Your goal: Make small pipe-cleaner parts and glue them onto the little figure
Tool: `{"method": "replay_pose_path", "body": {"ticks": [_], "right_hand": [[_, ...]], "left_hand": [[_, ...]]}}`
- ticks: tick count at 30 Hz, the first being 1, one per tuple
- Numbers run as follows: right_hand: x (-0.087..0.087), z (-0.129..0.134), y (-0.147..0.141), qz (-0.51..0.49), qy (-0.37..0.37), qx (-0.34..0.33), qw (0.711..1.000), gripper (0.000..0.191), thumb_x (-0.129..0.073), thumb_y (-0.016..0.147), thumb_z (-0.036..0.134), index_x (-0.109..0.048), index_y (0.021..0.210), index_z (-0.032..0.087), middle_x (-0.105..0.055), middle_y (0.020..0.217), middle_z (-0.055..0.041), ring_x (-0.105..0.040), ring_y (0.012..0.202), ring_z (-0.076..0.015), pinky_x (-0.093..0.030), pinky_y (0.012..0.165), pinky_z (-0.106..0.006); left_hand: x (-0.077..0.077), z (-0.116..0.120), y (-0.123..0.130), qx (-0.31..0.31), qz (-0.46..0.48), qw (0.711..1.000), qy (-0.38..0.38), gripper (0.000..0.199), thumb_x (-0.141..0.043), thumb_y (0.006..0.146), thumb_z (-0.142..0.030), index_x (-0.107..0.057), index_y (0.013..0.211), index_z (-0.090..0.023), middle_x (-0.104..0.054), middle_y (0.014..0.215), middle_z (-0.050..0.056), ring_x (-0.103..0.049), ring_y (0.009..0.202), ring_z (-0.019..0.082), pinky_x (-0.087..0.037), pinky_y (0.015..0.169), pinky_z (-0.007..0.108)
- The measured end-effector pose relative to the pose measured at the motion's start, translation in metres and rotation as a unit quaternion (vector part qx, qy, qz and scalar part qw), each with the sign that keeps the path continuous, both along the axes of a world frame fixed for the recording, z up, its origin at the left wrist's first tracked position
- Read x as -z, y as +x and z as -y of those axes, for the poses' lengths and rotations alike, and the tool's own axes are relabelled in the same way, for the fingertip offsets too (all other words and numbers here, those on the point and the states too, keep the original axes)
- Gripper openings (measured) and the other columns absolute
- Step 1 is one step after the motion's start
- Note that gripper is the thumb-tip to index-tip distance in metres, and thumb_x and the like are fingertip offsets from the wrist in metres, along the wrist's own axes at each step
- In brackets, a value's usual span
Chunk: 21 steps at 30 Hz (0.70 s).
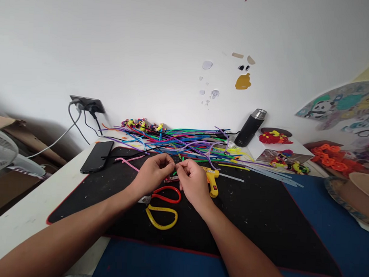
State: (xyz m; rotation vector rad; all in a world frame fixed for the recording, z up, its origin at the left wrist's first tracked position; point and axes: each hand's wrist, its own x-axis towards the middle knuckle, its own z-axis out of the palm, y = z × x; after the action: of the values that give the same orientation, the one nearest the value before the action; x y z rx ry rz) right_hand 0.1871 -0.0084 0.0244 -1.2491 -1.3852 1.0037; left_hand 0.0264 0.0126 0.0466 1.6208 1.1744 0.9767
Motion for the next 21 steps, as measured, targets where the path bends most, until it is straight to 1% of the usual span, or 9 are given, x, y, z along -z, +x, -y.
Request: {"method": "replay_pose_path", "body": {"ticks": [2, 4, 7, 9, 13, 17, 21], "right_hand": [[0.002, -0.002, 0.001, -0.014, -0.004, -0.003, 1.000, 0.018, -0.062, 0.094, 0.038, -0.061, 0.083, 0.023, -0.053, 0.050, 0.0074, -0.051, 0.039, -0.0130, -0.038, 0.045, -0.026], [0.002, -0.004, 0.002, -0.043, -0.016, -0.024, 0.999, 0.020, -0.063, 0.094, 0.041, -0.061, 0.085, 0.023, -0.052, 0.049, 0.0081, -0.050, 0.038, -0.0128, -0.038, 0.043, -0.026], [0.000, -0.006, 0.005, -0.086, -0.040, -0.069, 0.993, 0.029, -0.063, 0.094, 0.050, -0.064, 0.092, 0.022, -0.052, 0.048, 0.0084, -0.051, 0.037, -0.0131, -0.039, 0.042, -0.024], [-0.002, -0.006, 0.007, -0.100, -0.048, -0.083, 0.990, 0.035, -0.064, 0.094, 0.055, -0.066, 0.098, 0.020, -0.054, 0.048, 0.0079, -0.053, 0.038, -0.0134, -0.042, 0.043, -0.024], [-0.007, -0.005, 0.007, -0.115, -0.042, -0.080, 0.989, 0.039, -0.066, 0.091, 0.058, -0.068, 0.101, 0.020, -0.056, 0.052, 0.0075, -0.053, 0.039, -0.0124, -0.041, 0.041, -0.023], [-0.006, -0.005, 0.006, -0.123, -0.044, -0.072, 0.989, 0.038, -0.068, 0.090, 0.056, -0.067, 0.098, 0.020, -0.055, 0.052, 0.0078, -0.052, 0.038, -0.0114, -0.041, 0.040, -0.022], [-0.005, -0.006, 0.007, -0.123, -0.042, -0.069, 0.989, 0.036, -0.068, 0.091, 0.056, -0.065, 0.097, 0.020, -0.055, 0.050, 0.0081, -0.052, 0.038, -0.0115, -0.040, 0.040, -0.021]], "left_hand": [[0.002, 0.001, 0.003, 0.000, 0.021, 1.000, -0.011, 0.028, -0.067, 0.087, -0.045, -0.060, 0.079, -0.020, -0.057, 0.065, -0.003, -0.053, 0.060, 0.014, -0.042, 0.060, 0.026], [0.000, 0.000, 0.003, 0.006, 0.027, 0.999, -0.016, 0.031, -0.067, 0.088, -0.048, -0.060, 0.078, -0.020, -0.057, 0.064, -0.003, -0.053, 0.060, 0.014, -0.042, 0.060, 0.026], [-0.007, -0.003, 0.000, 0.007, 0.035, 0.999, -0.022, 0.034, -0.070, 0.086, -0.050, -0.059, 0.075, -0.020, -0.057, 0.062, -0.003, -0.052, 0.058, 0.014, -0.042, 0.059, 0.026], [-0.011, -0.005, -0.003, 0.004, 0.044, 0.999, -0.028, 0.034, -0.071, 0.085, -0.051, -0.059, 0.075, -0.020, -0.057, 0.062, -0.004, -0.053, 0.057, 0.014, -0.042, 0.058, 0.026], [-0.015, -0.007, -0.007, -0.002, 0.068, 0.997, -0.036, 0.034, -0.072, 0.085, -0.050, -0.058, 0.075, -0.021, -0.057, 0.062, -0.004, -0.054, 0.056, 0.014, -0.043, 0.058, 0.026], [-0.014, -0.007, -0.006, -0.001, 0.074, 0.997, -0.038, 0.034, -0.072, 0.087, -0.049, -0.058, 0.076, -0.021, -0.057, 0.061, -0.004, -0.053, 0.057, 0.013, -0.042, 0.059, 0.026], [-0.012, -0.005, -0.003, 0.002, 0.071, 0.997, -0.034, 0.036, -0.073, 0.087, -0.053, -0.059, 0.078, -0.020, -0.058, 0.061, -0.004, -0.052, 0.057, 0.013, -0.041, 0.058, 0.027]]}}
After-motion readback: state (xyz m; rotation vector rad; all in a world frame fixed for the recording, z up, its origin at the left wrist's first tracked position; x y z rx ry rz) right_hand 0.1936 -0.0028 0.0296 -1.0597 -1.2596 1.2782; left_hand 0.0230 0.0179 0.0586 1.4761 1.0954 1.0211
